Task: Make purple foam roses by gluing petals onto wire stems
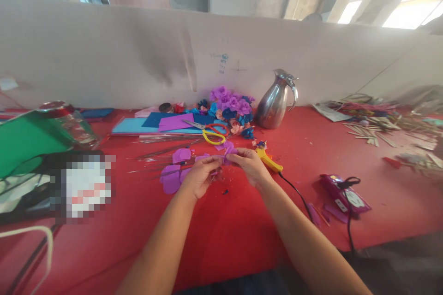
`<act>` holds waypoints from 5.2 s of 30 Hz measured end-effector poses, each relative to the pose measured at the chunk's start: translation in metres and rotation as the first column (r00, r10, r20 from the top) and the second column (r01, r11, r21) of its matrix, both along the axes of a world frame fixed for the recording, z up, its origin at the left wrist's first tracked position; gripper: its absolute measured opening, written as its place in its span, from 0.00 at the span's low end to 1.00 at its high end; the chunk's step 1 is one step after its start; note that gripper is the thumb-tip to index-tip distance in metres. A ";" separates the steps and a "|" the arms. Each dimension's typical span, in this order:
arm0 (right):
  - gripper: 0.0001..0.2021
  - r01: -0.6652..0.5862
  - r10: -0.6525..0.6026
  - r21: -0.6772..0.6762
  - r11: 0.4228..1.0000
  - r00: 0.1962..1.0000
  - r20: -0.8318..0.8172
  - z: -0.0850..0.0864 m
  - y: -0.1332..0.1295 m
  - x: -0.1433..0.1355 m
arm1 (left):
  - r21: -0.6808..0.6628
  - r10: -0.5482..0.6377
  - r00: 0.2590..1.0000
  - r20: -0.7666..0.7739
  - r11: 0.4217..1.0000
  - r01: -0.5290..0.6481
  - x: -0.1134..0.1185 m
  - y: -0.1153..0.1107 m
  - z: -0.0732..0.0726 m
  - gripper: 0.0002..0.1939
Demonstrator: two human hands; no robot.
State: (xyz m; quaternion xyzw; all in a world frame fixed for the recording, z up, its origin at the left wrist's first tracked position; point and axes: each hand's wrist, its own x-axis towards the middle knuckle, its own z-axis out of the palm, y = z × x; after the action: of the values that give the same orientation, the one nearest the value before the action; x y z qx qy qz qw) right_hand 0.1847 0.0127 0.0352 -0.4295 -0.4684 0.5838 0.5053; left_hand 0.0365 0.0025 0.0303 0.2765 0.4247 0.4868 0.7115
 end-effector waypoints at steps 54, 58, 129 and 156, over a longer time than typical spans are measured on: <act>0.10 0.055 -0.043 -0.063 0.996 0.982 0.185 0.003 -0.001 -0.001 | 0.182 0.147 0.956 -0.254 0.978 -0.102 0.010 -0.004 -0.004 0.18; 0.10 0.041 -0.039 -0.005 0.999 0.980 0.196 0.001 -0.001 -0.001 | 0.182 0.172 0.955 -0.240 0.975 -0.129 0.012 -0.006 -0.003 0.18; 0.10 0.055 -0.079 0.231 0.972 0.992 0.097 0.002 -0.011 -0.013 | 0.148 0.142 0.974 0.174 0.975 -0.169 0.013 -0.005 -0.003 0.12; 0.03 0.100 -0.289 0.545 0.833 0.917 0.274 -0.005 -0.018 -0.021 | 0.378 0.196 0.980 -0.040 0.911 -0.167 0.014 -0.006 -0.010 0.07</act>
State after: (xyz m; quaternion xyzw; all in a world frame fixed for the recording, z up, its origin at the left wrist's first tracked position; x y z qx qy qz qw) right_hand 0.1634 -0.0053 0.0305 -0.4180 -0.6428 0.2955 0.5699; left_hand 0.0509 -0.0039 0.0202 0.3841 0.3755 0.6116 0.5809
